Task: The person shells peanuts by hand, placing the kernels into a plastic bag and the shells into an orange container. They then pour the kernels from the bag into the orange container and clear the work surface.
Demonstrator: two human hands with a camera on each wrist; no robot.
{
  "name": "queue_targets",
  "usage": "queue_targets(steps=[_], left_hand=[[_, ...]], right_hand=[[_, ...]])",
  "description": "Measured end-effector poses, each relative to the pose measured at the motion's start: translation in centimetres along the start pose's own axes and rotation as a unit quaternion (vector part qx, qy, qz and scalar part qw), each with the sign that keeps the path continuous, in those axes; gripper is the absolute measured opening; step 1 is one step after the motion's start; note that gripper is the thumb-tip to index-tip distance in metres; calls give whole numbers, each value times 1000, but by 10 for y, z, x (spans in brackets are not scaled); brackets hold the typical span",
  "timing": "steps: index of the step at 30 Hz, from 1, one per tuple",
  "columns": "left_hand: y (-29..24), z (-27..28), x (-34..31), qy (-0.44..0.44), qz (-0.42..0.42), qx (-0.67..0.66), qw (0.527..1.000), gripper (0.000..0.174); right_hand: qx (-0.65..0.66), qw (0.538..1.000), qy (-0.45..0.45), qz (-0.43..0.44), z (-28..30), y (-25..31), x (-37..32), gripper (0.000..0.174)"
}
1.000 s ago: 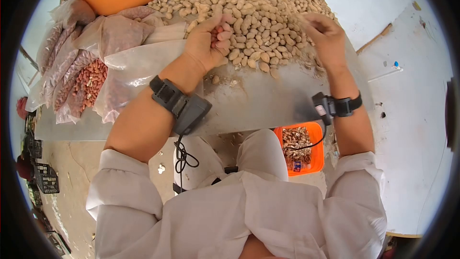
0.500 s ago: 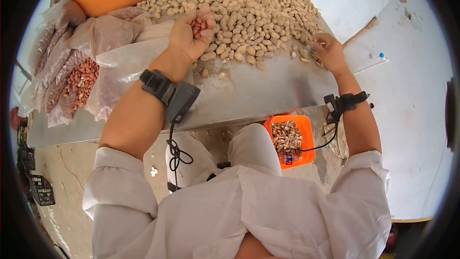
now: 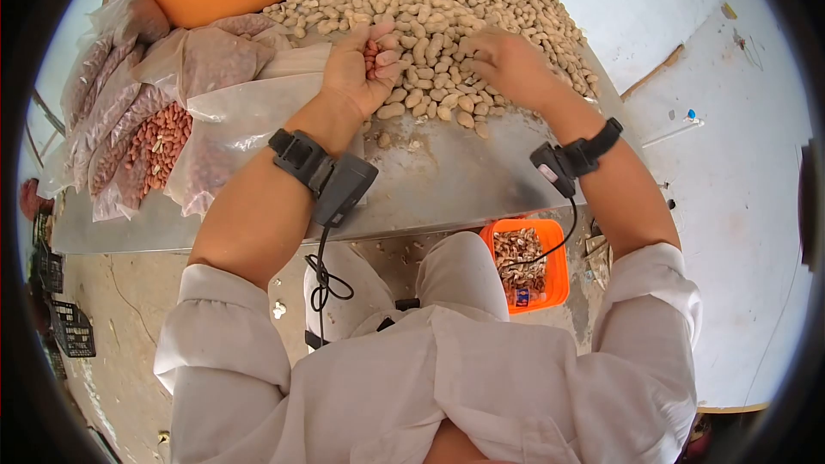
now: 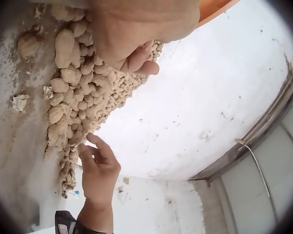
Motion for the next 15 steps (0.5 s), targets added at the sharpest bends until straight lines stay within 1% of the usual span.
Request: queue_targets(steps=[2, 5, 8, 10, 11, 14, 15], left_hand=[[0, 0, -1, -3, -2, 13, 1000, 29], [0, -2, -3, -1, -7, 31, 999, 25], [1, -6, -4, -6, -8, 55, 998, 18], [3, -7, -6, -16, -3, 60, 998, 12], [3, -7, -7, -18, -9, 88, 996, 13], [9, -10, -9, -24, -18, 176, 984, 15], [13, -14, -12, -26, -18, 208, 978, 15]], right_hand=[[-10, 999, -14, 48, -11, 11, 20, 23], [-106, 993, 18, 58, -30, 11, 38, 21], [-138, 989, -1, 57, -45, 0, 45, 23], [-98, 993, -20, 56, -38, 0, 44, 22], [-77, 995, -28, 56, -34, 0, 42, 22], [56, 994, -91, -33, -15, 4, 33, 19], [141, 982, -109, -60, -15, 3, 29, 18]])
Point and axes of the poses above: each hand's wrist, its own x-axis towards the middle knuckle, its own z-axis out of the back of the hand, y = z × x, the point moved 5 cm from there along x, towards the middle knuckle, and after that the axes turned 4 degrees about z, right-handed, at the moved point
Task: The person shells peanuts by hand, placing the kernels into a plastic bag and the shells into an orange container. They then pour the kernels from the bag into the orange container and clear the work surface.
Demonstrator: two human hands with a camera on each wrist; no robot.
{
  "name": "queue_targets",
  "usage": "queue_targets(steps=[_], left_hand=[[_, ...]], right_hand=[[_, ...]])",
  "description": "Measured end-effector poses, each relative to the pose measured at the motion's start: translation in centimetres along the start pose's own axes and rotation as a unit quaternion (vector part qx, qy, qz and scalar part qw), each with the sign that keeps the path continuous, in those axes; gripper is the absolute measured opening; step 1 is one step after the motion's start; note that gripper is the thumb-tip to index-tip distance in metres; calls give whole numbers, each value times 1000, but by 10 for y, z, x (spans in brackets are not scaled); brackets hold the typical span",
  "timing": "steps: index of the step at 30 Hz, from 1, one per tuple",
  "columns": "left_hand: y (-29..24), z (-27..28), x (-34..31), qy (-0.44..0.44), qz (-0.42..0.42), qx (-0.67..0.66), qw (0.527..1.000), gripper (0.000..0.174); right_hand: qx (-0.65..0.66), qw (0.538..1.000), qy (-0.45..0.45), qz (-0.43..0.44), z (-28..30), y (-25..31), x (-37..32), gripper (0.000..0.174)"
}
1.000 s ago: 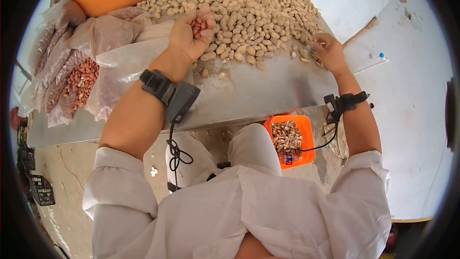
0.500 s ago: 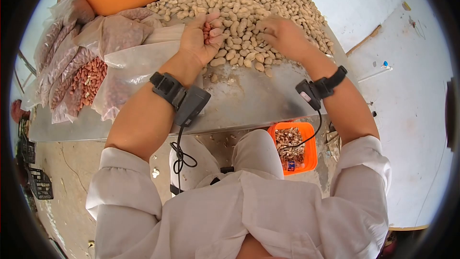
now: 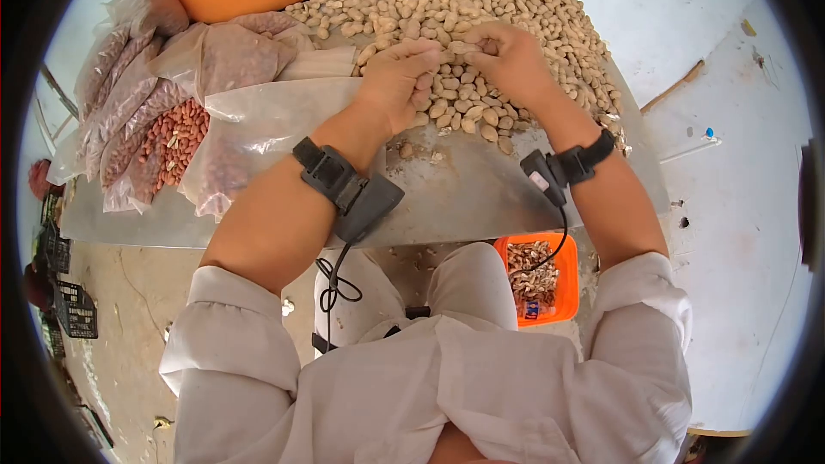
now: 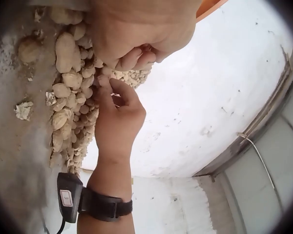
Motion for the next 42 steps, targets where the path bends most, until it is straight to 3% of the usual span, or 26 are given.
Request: queue_targets(steps=[2, 8, 14, 23, 26, 31, 35, 42], left_hand=[[3, -7, -4, -6, -2, 39, 999, 16], [3, -9, -4, -24, -18, 82, 996, 18], [4, -9, -2, -24, -66, 145, 987, 17], [5, -16, -3, 12, -82, 206, 975, 17], [6, -17, -3, 17, -79, 193, 978, 19], [5, -20, -5, 10, -68, 165, 984, 20], [6, -18, -5, -7, -81, 269, 960, 21], [4, -21, -9, 9, -98, 409, 907, 19]], right_hand=[[167, 983, -36, -67, -1, -3, -9, 17], [285, 951, -61, -104, -8, 1, -18, 14], [359, 925, -45, -118, -18, -13, -22, 17], [330, 938, -6, -102, -24, -13, -31, 22], [354, 927, -44, -118, -24, -15, -33, 22], [470, 867, -54, -157, -22, -15, -35, 20], [481, 863, -80, -131, -21, -16, -33, 22], [542, 823, 25, -169, -29, -15, -34, 19]])
Point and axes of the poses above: each hand's wrist, its own x-axis towards the middle knuckle, its own z-axis out of the back of the hand, y = z × x, the point moved 5 cm from there along x, towards the middle knuckle, and after that the axes turned 4 degrees about z, right-handed, at the moved point
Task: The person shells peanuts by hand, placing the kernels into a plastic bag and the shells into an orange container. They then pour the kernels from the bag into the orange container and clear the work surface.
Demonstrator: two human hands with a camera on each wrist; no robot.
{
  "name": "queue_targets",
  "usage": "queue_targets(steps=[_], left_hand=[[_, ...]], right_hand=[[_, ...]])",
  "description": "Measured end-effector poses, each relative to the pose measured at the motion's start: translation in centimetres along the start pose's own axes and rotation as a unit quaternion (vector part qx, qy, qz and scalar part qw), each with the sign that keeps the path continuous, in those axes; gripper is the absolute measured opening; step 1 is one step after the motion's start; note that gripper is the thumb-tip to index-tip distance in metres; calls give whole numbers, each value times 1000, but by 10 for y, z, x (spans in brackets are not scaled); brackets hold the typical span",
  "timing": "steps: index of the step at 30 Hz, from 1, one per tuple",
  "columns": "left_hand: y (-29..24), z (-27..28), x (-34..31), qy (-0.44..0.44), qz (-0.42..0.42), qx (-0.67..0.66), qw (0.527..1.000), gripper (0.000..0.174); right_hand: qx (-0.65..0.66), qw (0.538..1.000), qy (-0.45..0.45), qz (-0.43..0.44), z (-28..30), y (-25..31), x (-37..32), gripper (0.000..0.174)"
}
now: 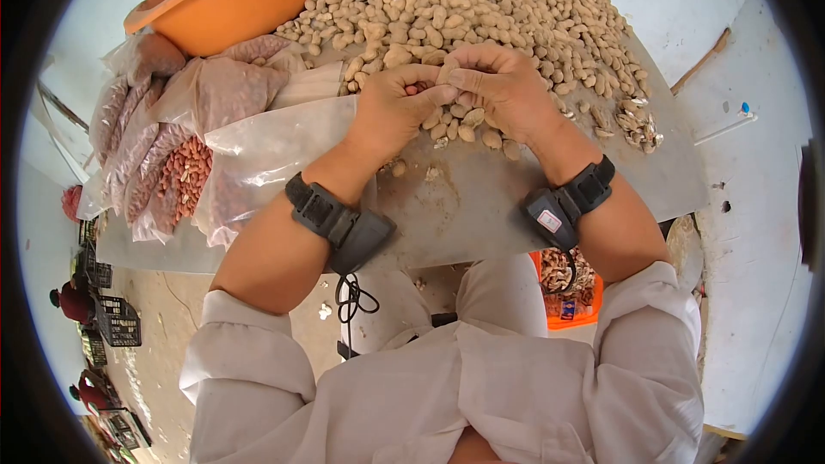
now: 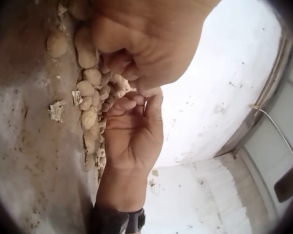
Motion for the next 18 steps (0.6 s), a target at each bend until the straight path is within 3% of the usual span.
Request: queue_targets(steps=[7, 10, 18], left_hand=[[2, 0, 1, 4, -34, 125, 992, 19], [6, 0, 3, 15, -49, 115, 992, 18], [6, -3, 1, -24, 55, -133, 989, 15]], right_hand=[[-10, 1000, 16, -6, 0, -11, 2, 14], [-8, 1000, 2, -3, 0, -14, 2, 14], [162, 983, -78, -19, -3, -19, 1, 14]])
Point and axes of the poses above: each hand's wrist, its own x-axis towards the middle knuckle, its own z-axis out of the back of the hand, y = z × x, the point moved 5 cm from there along x, towards the middle knuckle, and after that the axes turned 4 degrees about z, right-handed, at the moved point
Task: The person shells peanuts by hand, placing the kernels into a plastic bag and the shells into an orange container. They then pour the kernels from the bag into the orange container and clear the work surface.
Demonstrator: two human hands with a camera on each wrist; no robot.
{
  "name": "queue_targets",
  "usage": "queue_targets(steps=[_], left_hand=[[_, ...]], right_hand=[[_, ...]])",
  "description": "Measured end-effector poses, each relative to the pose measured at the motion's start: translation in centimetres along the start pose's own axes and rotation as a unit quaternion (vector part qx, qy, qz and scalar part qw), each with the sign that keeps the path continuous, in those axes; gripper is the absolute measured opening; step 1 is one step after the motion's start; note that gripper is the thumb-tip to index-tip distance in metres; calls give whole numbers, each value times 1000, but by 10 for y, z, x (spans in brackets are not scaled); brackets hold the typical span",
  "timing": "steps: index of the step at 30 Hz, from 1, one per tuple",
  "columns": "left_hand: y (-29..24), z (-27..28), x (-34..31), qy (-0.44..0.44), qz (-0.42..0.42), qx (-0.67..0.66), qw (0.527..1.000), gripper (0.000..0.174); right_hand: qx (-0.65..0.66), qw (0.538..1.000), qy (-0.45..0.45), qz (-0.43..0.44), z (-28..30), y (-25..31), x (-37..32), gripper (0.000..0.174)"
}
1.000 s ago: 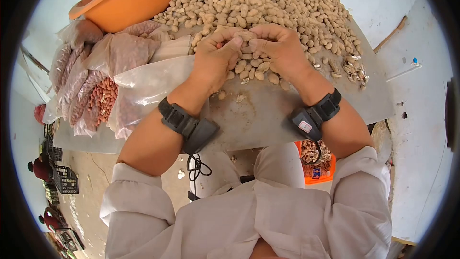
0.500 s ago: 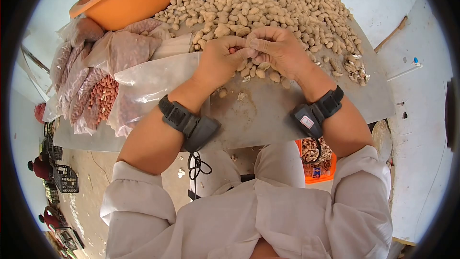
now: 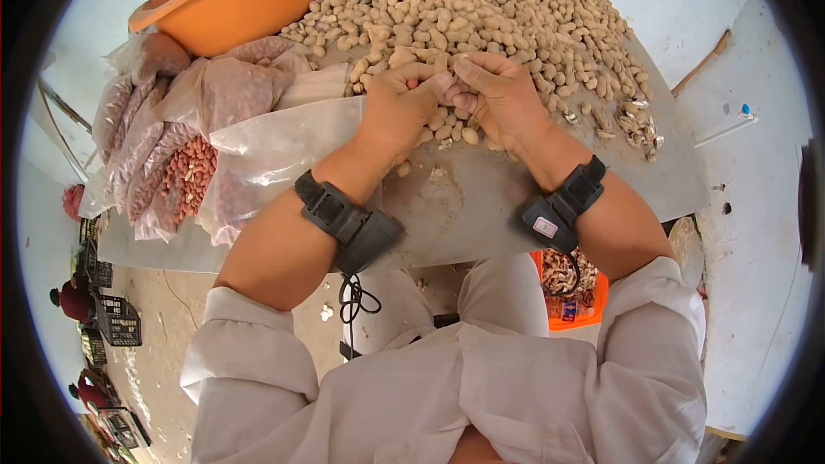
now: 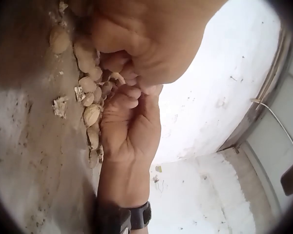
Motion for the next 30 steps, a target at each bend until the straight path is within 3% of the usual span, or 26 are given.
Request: queue_targets(steps=[7, 25, 27, 30], left_hand=[[3, 0, 2, 58, 37, -171, 983, 15], [0, 2, 3, 87, 28, -176, 980, 23], [-6, 4, 2, 19, -23, -11, 999, 28], [-14, 2, -1, -24, -114, 217, 969, 31]], right_hand=[[97, 995, -4, -13, 0, 0, 2, 18], [117, 992, 44, -26, -8, 5, -3, 20], [83, 995, 36, -29, -8, 3, -3, 20], [28, 999, 28, -23, -6, 0, -3, 21]])
Point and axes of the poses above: each hand's wrist, its own x-axis towards the middle knuckle, its own z-axis out of the back of the hand, y = z × x, the point moved 5 cm from there along x, towards the middle knuckle, and after that the axes turned 4 degrees about z, right-handed, at the moved point
